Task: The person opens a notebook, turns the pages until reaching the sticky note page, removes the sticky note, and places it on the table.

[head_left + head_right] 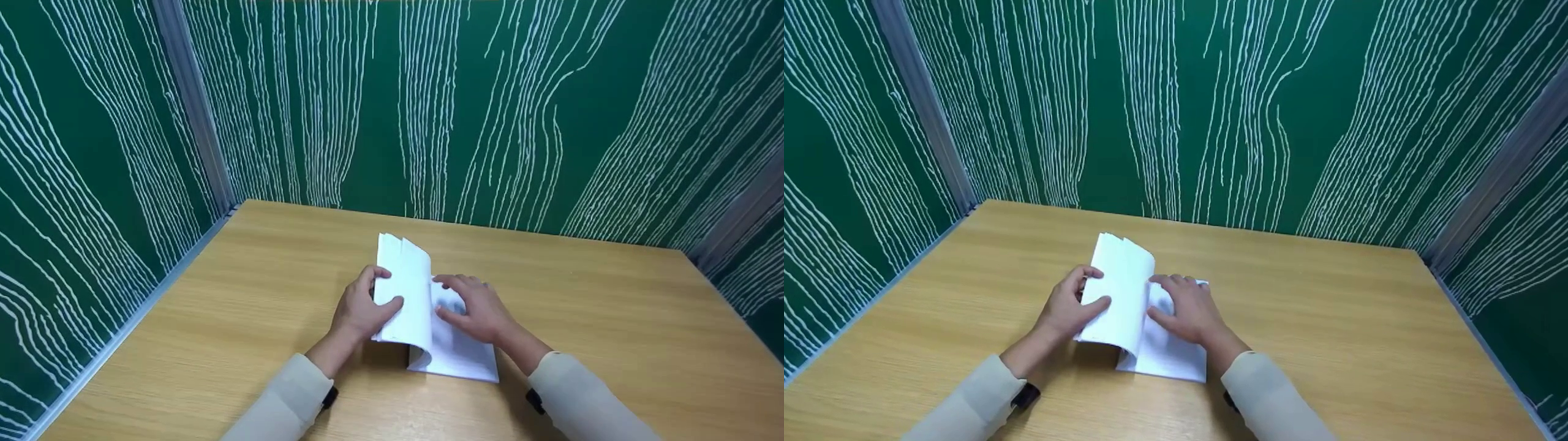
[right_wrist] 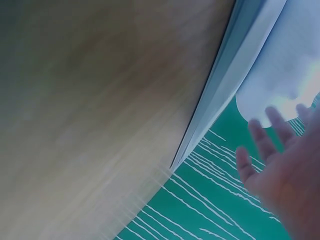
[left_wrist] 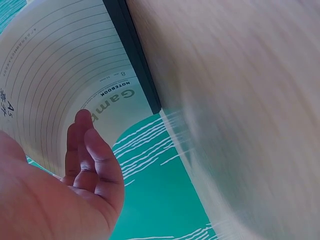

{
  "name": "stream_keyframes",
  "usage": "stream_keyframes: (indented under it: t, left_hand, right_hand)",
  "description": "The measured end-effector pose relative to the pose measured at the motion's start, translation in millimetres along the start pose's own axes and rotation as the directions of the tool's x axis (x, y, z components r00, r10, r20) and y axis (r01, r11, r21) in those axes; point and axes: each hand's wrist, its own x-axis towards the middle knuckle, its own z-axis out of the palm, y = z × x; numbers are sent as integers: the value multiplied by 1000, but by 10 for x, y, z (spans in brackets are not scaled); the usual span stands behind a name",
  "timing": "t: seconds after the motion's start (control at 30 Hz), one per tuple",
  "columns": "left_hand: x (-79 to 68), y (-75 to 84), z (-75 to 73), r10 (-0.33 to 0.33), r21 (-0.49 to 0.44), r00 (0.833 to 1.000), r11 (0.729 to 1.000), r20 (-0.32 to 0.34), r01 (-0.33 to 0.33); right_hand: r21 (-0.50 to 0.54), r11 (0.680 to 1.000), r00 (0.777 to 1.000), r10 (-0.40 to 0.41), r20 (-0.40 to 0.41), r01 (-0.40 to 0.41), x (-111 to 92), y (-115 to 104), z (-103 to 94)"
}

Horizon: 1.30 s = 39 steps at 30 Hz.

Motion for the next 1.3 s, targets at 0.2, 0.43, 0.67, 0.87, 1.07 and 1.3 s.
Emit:
stream_keyframes:
  t: [0.2,0.43,0.67,0.87,1.07,1.3]
  left_hand:
    - [-7,9,1,10,2,1000,1000,-7,-10]
    - [1,2,15,33,-6,999,999,-11,-33]
    - [2,-15,10,48,6,999,999,-17,-48]
    - [8,-21,4,71,2,997,997,-1,-71]
    - [11,-27,-3,77,-14,997,997,9,-77]
    - [10,-32,1,78,-18,997,997,3,-78]
  right_hand:
    - [-70,990,991,116,-73,-121,16,37,2]
    - [-165,950,962,273,13,-267,18,58,19]
    - [-236,902,911,395,117,-360,16,78,44]
    - [-267,890,894,418,159,-369,0,102,56]
    - [-256,886,880,437,186,-386,-4,112,58]
    - [-244,883,870,451,201,-401,1,99,46]
